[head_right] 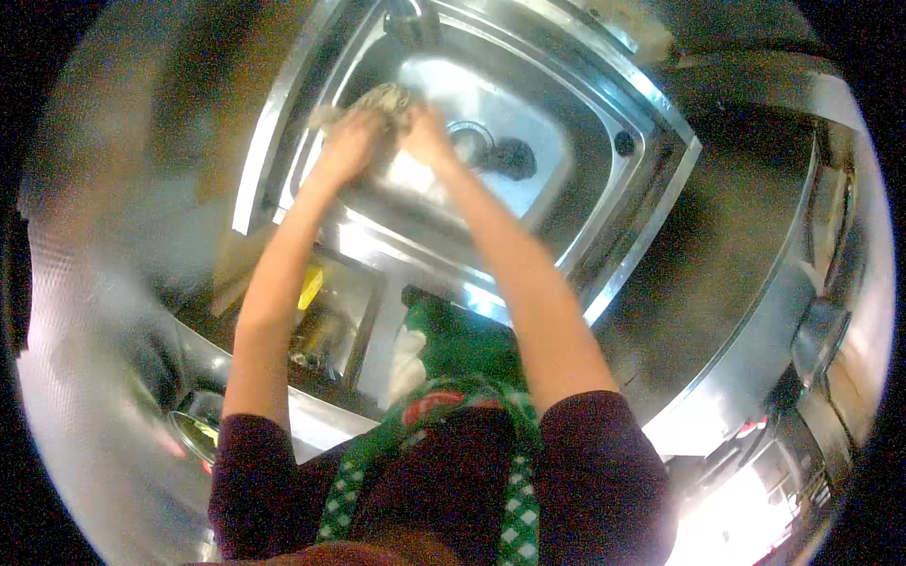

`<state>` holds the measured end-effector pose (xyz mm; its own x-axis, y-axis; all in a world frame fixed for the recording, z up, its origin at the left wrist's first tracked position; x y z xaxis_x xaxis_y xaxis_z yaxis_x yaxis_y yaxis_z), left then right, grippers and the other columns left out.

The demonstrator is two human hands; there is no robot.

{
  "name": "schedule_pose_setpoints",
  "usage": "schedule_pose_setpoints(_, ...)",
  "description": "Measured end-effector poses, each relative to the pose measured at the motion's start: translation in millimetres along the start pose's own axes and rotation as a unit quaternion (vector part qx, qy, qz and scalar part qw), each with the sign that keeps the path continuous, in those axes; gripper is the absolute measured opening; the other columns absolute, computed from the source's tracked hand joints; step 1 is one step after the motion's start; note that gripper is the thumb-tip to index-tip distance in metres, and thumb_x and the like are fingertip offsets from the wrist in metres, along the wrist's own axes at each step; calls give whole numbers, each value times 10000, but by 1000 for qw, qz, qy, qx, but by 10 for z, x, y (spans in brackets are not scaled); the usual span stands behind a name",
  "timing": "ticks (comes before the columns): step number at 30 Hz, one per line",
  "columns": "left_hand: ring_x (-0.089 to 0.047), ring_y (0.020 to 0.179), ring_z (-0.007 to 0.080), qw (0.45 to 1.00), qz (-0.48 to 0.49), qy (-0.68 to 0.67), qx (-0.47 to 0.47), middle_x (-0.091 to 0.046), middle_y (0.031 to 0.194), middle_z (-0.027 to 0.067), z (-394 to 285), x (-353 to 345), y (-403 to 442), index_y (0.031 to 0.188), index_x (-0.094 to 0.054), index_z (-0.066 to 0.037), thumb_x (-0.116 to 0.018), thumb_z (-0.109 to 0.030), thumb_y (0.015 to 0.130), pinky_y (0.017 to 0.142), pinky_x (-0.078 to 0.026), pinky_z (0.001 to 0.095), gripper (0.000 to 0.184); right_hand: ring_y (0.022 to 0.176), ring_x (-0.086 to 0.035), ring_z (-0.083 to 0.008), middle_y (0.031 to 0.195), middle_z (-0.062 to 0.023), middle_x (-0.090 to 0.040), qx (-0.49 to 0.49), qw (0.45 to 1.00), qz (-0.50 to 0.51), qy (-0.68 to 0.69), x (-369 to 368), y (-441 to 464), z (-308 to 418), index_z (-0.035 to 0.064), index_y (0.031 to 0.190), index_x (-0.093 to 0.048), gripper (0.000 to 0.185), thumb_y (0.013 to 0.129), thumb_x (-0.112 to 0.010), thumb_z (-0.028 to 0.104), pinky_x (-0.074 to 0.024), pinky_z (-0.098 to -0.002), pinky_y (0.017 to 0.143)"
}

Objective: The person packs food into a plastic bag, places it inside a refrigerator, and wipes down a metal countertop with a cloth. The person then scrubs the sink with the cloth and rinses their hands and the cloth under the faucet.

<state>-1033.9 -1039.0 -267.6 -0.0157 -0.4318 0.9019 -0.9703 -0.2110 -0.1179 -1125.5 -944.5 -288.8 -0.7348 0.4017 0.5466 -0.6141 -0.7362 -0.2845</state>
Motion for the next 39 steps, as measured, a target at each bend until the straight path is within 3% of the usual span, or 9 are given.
schedule_pose_setpoints(4, -544, 935, 312, 974, 155, -151, 60, -566, 1012, 176, -290, 16, 25, 1049, -541, -21, -470, -151, 806, 824, -415, 369, 285, 1184, -318, -330, 1282, -203, -308, -118, 932, 123, 319, -262, 276, -619, 58, 1199, -446, 577, 690, -635, 254, -306, -385, 964)
schedule_pose_setpoints(7, -556, 958, 242, 953, 64, -264, 132, -574, 1031, 167, -617, 772, -341, 1110, -526, -40, -486, -200, 839, 837, -410, 306, 318, 1241, -219, -344, 1333, -223, -255, -79, 957, 80, -266, -774, 224, -337, 32, 1284, -325, 792, 729, -483, 575, -163, -392, 1026)
schedule_pose_setpoints(13, -571, 891, 175, 913, -147, -308, 224, -598, 974, 127, -479, 1302, -735, 1096, -519, -21, -454, -161, 866, 786, -427, 280, 277, 991, -505, -320, 1147, -225, -480, -171, 947, 237, 137, -842, -495, 186, 7, 1216, -396, 595, 809, -424, 440, -368, -428, 882)
schedule_pose_setpoints(21, -583, 835, 170, 883, -242, -290, 280, -607, 913, 122, -372, 1081, -1062, 1059, -521, 3, -450, -128, 865, 744, -437, 272, 245, 933, -523, -290, 1132, -167, -508, -76, 878, 385, -276, 342, -1579, -852, 86, 1150, -476, 482, 829, -336, 416, -393, -407, 832)
schedule_pose_setpoints(24, -586, 790, 196, 879, -317, -218, 282, -602, 885, 120, -277, 709, -1281, 976, -554, 1, -447, -96, 862, 700, -443, 294, 185, 1020, -492, -294, 1092, -196, -510, -134, 952, 274, -20, -364, -1262, -522, 51, 1023, -543, 432, 838, -320, 372, -378, -419, 841)
schedule_pose_setpoints(28, -541, 791, 251, 889, -369, -99, 254, -575, 831, 116, -277, 340, -1394, 918, -565, -9, -447, -84, 853, 703, -423, 324, 154, 980, -515, -270, 1126, -159, -514, -241, 862, 426, 131, -626, -729, 551, 113, 1205, -442, 373, 858, -379, 233, -403, -369, 834)
schedule_pose_setpoints(31, -521, 780, 259, 886, -377, -60, 264, -560, 805, 109, -245, 227, -1415, 908, -567, -15, -449, -74, 842, 704, -412, 338, 148, 1091, -453, -255, 1284, -99, -390, 135, 961, 228, 85, -597, -912, -92, 151, 1268, -375, 401, 877, -354, 233, -355, -340, 933)
schedule_pose_setpoints(34, -518, 770, 257, 885, -378, -43, 268, -557, 793, 99, -213, 253, -1389, 909, -563, -24, -448, -69, 834, 695, -406, 347, 145, 1237, -283, -252, 1354, -65, -289, -51, 925, 375, -22, 132, -1454, -972, 155, 1261, -384, 406, 895, -317, 317, -230, -378, 1025)
schedule_pose_setpoints(39, -518, 738, 255, 882, -389, -35, 262, -553, 781, 95, -241, 297, -1339, 904, -558, -33, -447, -74, 834, 674, -406, 341, 137, 1216, -307, -298, 1357, -76, -279, 25, 976, 210, -44, -465, -1176, -864, 193, 1241, -409, 411, 881, -339, 378, -270, -415, 993)
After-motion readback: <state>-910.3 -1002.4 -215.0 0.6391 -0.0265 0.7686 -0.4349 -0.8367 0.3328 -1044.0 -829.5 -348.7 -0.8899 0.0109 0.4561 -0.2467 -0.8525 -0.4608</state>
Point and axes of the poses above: each hand's wrist, its own y-axis towards the middle knuckle, its own x-axis out of the back of the hand, z = x × y, the point moved 5 cm from there along y, towards the middle knuckle
